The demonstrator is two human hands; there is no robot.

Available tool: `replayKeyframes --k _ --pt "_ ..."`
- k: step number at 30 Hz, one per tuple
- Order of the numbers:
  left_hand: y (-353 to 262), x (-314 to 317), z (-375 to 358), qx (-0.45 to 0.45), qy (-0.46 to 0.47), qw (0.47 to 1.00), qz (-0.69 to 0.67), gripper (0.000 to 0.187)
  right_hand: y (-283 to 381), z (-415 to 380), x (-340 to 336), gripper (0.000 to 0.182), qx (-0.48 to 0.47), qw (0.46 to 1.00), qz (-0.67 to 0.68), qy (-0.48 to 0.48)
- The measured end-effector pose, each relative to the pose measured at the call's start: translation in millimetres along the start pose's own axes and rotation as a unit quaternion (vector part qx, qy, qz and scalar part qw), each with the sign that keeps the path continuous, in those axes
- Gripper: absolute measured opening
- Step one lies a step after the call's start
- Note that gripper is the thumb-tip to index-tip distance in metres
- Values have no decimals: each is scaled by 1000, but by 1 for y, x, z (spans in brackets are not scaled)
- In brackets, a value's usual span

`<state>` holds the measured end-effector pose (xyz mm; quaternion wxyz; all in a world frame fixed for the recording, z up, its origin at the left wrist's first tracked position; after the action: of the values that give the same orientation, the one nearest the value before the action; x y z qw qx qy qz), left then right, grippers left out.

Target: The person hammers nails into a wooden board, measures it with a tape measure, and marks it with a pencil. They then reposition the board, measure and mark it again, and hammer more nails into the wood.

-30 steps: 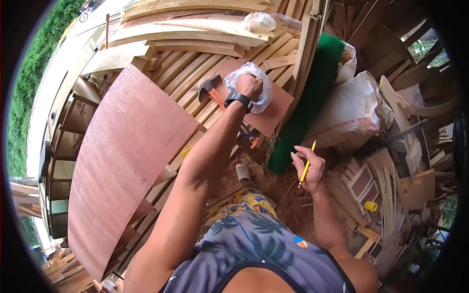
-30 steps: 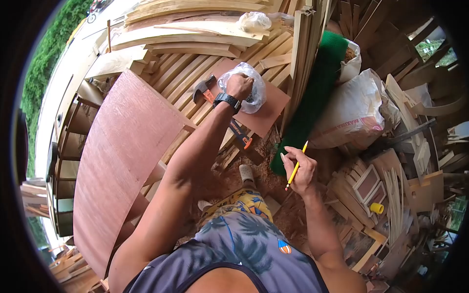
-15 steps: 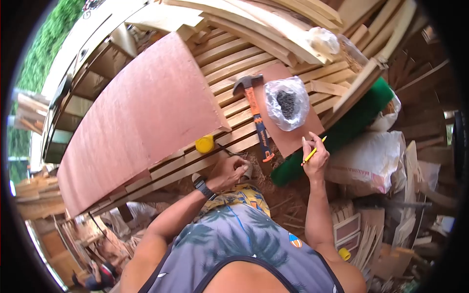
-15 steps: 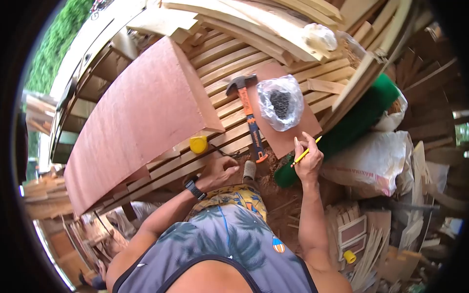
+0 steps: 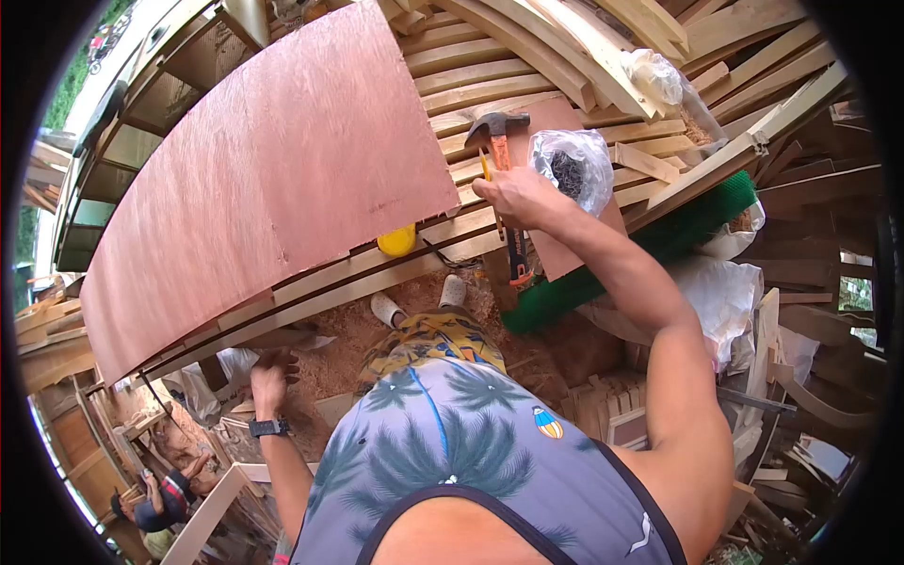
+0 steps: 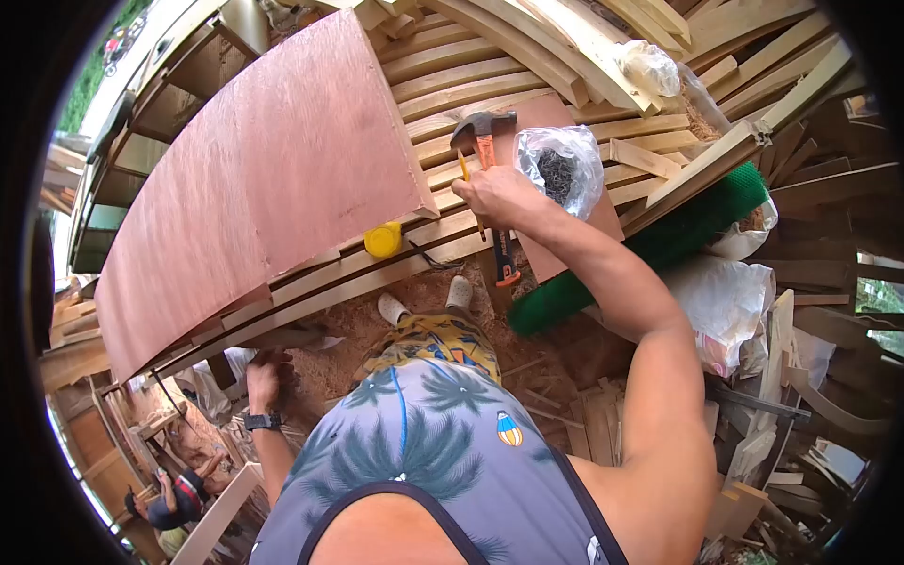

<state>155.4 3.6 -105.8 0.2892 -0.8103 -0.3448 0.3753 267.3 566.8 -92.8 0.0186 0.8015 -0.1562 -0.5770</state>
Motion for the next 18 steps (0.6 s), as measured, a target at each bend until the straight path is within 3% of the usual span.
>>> replayKeyframes --k 3,5,7,8,9,10,11,13,15,16,18 --pt "-11 0 -14 11 -12 999 34 34 4 31 7 20 -32 997 -43 48" --pt "-13 -8 -26 32 -37 999 -17 35 20 30 -21 28 0 990 -71 124" --pt "0 -42 -32 30 -75 996 -37 33 14 34 -36 50 23 986 -60 156" --pt "12 -67 -35 32 -109 993 -35 32 0 36 -44 58 12 990 -37 138" --pt "26 -90 -41 30 -145 988 -34 31 5 30 -73 55 35 992 -30 117" --pt "33 -112 -48 57 -199 977 -50 32 -1 19 -91 40 71 993 86 24" --pt "36 -136 -54 84 -252 962 -61 32 -13 20 -107 46 56 989 138 -3" --pt "35 -183 -63 116 -345 930 -58 28 -9 14 -147 37 69 978 139 -136" --pt "30 -223 -61 128 -380 911 -101 35 37 13 -191 30 45 966 163 -195" --pt "17 -234 -59 117 -373 902 -184 43 57 21 -199 26 1 955 175 -240" --pt "-3 -239 -42 111 -329 860 -374 61 107 49 -212 27 -34 958 166 -233"
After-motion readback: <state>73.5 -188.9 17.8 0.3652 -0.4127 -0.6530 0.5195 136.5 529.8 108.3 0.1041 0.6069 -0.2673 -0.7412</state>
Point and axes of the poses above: each hand's wrist, its own z-axis towards the middle knuckle, its own x-axis out of the palm, y = z × x, the point moved 1 cm from there along z, towards the middle knuckle, and after that the axes turned 9 degrees about x, right-handed, at the moved point
